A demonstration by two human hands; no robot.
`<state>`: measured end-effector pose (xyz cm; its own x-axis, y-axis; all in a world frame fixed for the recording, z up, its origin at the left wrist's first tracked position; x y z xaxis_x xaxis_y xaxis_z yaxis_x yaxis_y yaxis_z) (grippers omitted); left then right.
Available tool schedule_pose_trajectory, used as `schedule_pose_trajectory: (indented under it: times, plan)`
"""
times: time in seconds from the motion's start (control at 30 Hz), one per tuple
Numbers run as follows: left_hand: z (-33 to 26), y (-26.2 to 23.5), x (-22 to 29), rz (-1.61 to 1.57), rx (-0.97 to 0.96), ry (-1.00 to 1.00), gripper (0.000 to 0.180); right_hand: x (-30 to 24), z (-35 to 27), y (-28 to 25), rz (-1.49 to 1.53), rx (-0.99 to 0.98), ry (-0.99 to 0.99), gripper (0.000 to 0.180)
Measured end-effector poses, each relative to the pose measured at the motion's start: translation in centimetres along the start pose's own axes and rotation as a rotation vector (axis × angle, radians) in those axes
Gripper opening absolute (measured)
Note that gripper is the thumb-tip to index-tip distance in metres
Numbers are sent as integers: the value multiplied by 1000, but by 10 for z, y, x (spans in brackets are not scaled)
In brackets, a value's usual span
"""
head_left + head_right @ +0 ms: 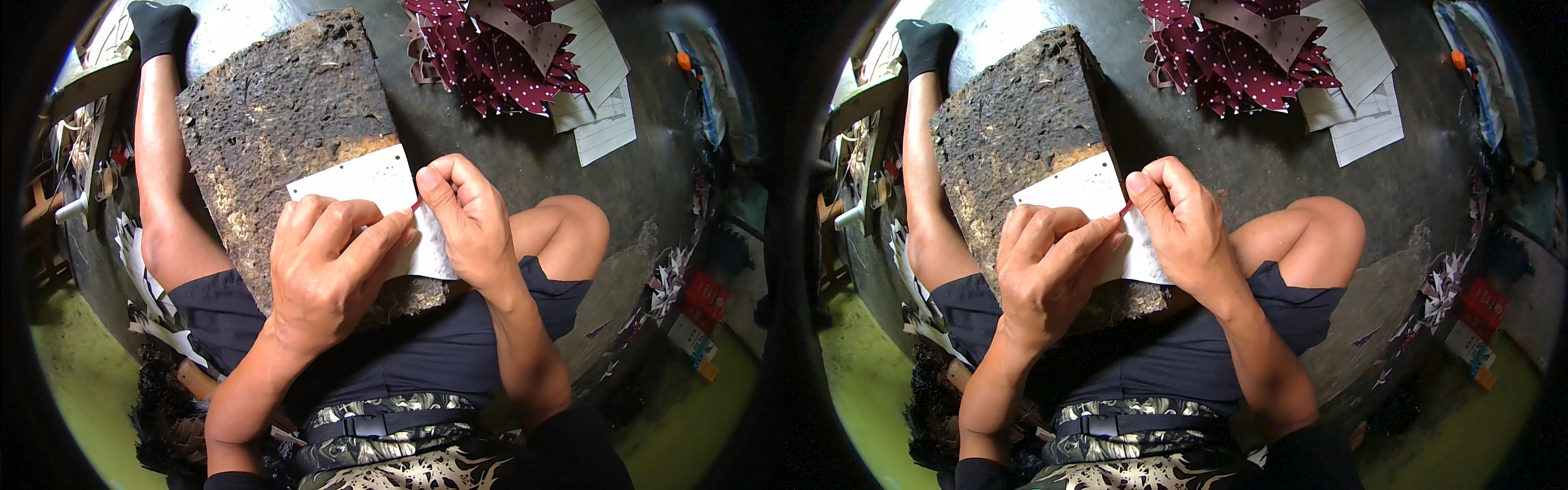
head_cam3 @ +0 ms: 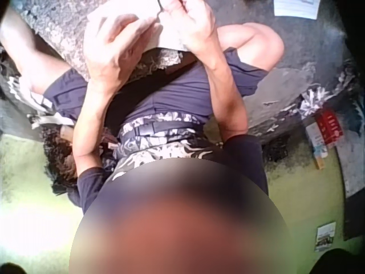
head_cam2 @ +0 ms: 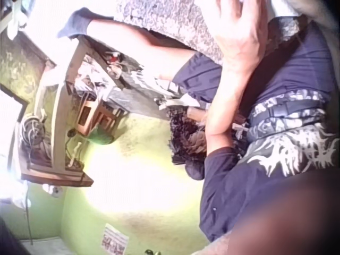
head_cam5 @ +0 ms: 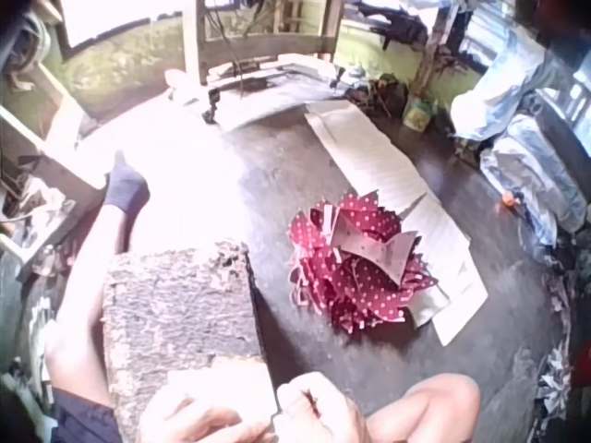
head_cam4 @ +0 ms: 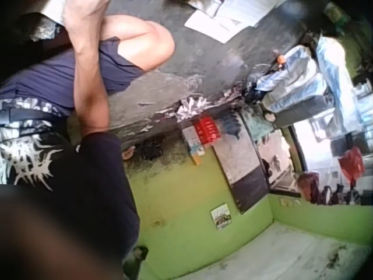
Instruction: The person sits on the floor and repeatedly peels the backing off small white sticker-like pieces, then places them aside. The person handles the pieces one at a time and accumulates a small pile of peeled items.
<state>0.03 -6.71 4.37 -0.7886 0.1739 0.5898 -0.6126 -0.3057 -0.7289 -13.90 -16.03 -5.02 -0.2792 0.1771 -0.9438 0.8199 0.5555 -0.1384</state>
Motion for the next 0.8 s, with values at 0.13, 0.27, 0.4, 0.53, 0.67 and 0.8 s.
schedule_pose_trajectory:
  times: [0.13,0.27,0.4,0.53,0.67,0.8]
  plan:
    - [0,1,0,3,-13,3,34,7,3,-1,15,10,14,28]
    - [1,2,-1,-1,-19,2,34,16,8,-6,-39,22,43,28]
    - [1,1,-1,-11,-37,-8,34,20,14,-9,-48,31,26,29]
    - [0,0,0,-11,-47,-4,36,27,19,-13,-82,45,28,30]
    - [-1,0,-1,-20,-56,2,36,32,24,-17,-132,60,20,32]
    - [0,0,-2,-31,-67,7,35,38,28,-20,-171,85,36,33]
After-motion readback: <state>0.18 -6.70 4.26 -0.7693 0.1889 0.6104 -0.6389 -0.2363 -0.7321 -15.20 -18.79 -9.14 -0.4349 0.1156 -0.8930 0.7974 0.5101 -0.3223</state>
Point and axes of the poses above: each hand's wrist, its own z-axis towards the middle knuckle, its own y-axis out of the palm, x = y × z, the point moved 9 cm from there along z, towards the middle knuckle, and after that the axes turned 4 degrees about -z, right-handed, at the moved point
